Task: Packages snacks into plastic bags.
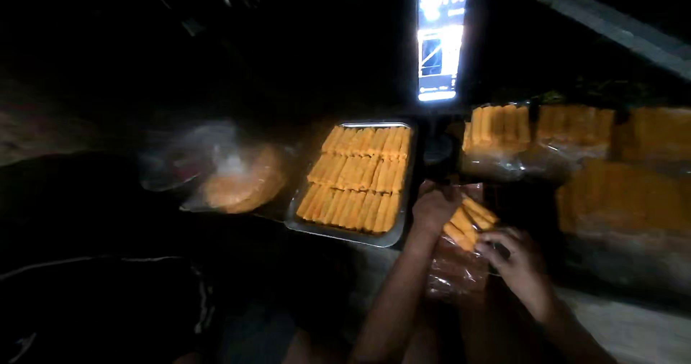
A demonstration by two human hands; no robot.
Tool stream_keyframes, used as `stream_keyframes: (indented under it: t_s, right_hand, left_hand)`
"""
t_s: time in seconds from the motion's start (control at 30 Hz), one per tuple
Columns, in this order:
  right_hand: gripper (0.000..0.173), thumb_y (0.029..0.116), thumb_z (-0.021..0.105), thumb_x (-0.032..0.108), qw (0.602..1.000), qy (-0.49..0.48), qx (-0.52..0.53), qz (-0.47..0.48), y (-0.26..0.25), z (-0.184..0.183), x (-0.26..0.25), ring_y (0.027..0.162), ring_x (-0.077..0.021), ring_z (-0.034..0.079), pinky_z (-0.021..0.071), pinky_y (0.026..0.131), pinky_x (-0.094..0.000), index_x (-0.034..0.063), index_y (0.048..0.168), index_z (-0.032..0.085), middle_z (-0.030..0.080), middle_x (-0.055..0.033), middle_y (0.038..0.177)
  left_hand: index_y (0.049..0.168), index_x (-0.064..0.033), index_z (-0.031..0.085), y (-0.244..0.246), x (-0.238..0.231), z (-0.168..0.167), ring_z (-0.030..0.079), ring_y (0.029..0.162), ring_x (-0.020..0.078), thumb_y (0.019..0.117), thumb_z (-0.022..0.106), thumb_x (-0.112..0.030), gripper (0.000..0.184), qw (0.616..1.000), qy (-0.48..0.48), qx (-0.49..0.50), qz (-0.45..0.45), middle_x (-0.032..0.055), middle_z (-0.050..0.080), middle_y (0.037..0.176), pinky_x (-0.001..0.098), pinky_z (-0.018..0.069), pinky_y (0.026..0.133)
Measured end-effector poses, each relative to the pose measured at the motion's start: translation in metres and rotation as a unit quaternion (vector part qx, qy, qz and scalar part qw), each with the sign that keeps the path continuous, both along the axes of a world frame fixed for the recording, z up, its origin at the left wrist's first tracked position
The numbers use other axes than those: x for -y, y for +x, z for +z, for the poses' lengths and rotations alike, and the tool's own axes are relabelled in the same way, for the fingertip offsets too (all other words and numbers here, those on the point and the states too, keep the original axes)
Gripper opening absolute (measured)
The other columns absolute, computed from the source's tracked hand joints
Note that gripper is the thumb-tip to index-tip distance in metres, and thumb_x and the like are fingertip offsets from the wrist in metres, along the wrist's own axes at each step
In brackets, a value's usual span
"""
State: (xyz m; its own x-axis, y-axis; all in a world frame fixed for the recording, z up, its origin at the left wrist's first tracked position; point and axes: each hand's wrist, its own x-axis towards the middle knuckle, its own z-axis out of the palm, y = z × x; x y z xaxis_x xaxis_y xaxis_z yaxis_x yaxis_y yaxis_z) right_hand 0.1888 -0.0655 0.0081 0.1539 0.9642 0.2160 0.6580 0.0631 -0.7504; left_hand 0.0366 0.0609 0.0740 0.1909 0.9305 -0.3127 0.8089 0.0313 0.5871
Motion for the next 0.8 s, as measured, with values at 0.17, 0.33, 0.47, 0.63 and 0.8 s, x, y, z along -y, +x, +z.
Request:
stream_keyframes:
  t_s: [0.17, 0.33, 0.47, 0.63, 0.8]
  right_hand:
    - [0.041, 0.0876, 0.078, 0.037, 1.000, -0.015, 0.011, -0.010, -0.003, 0.005, 0.000, 0.113, -0.0405, 0.064, 0.0489, 0.099, -0.0621, 0.0034, 0.112, 0.076, 0.071, -0.0201, 0.116]
    - [0.034, 0.1027, 0.060, 0.026, 0.998, -0.052, 0.016, -0.032, -0.004, 0.016, -0.002, 0.104, -0.0360, 0.070, 0.0543, 0.094, -0.0570, -0.0006, 0.123, 0.069, 0.072, -0.0209, 0.112]
    - [0.034, 0.1052, 0.055, 0.021, 0.996, -0.085, 0.014, -0.035, 0.001, 0.025, -0.005, 0.101, -0.0348, 0.071, 0.0565, 0.091, -0.0543, -0.0009, 0.130, 0.064, 0.072, -0.0204, 0.112]
    - [0.035, 0.1056, 0.055, 0.026, 0.993, -0.113, -0.020, -0.032, 0.007, 0.027, -0.008, 0.101, -0.0343, 0.071, 0.0557, 0.091, -0.0557, 0.0001, 0.128, 0.065, 0.072, -0.0199, 0.112]
    - [0.045, 0.0954, 0.067, 0.013, 0.996, -0.054, -0.068, 0.000, 0.009, 0.011, 0.001, 0.099, -0.0271, 0.071, 0.0588, 0.089, -0.0454, -0.0046, 0.135, 0.057, 0.072, -0.0185, 0.113]
  left_hand:
    - [0.136, -0.0047, 0.061, 0.001, 0.002, 0.001, 0.058, 0.128, 0.0360, 0.0991, 0.059, -0.051, 0.059, 1.000, -0.008, -0.003, 0.001, 0.0210, 0.060, 0.138, 0.0581, 0.0470, 0.106]
    - [0.133, -0.0063, 0.065, -0.001, 0.007, 0.004, 0.060, 0.126, 0.0347, 0.1005, 0.061, -0.042, 0.048, 0.999, 0.021, 0.012, -0.022, 0.0198, 0.064, 0.133, 0.0563, 0.0471, 0.106]
    - [0.129, -0.0032, 0.066, -0.007, 0.003, -0.007, 0.057, 0.127, 0.0317, 0.0958, 0.070, -0.032, 0.044, 0.991, 0.025, 0.120, -0.046, 0.0210, 0.060, 0.134, 0.0497, 0.0452, 0.109]
    - [0.130, 0.0003, 0.063, -0.013, 0.000, -0.012, 0.058, 0.122, 0.0284, 0.0885, 0.079, -0.028, 0.052, 0.978, 0.008, 0.195, -0.069, 0.0200, 0.064, 0.127, 0.0465, 0.0456, 0.109]
    - [0.133, 0.0002, 0.062, -0.014, -0.005, -0.025, 0.059, 0.125, 0.0274, 0.0893, 0.079, -0.026, 0.054, 0.976, 0.026, 0.203, -0.078, 0.0198, 0.064, 0.131, 0.0444, 0.0468, 0.109]
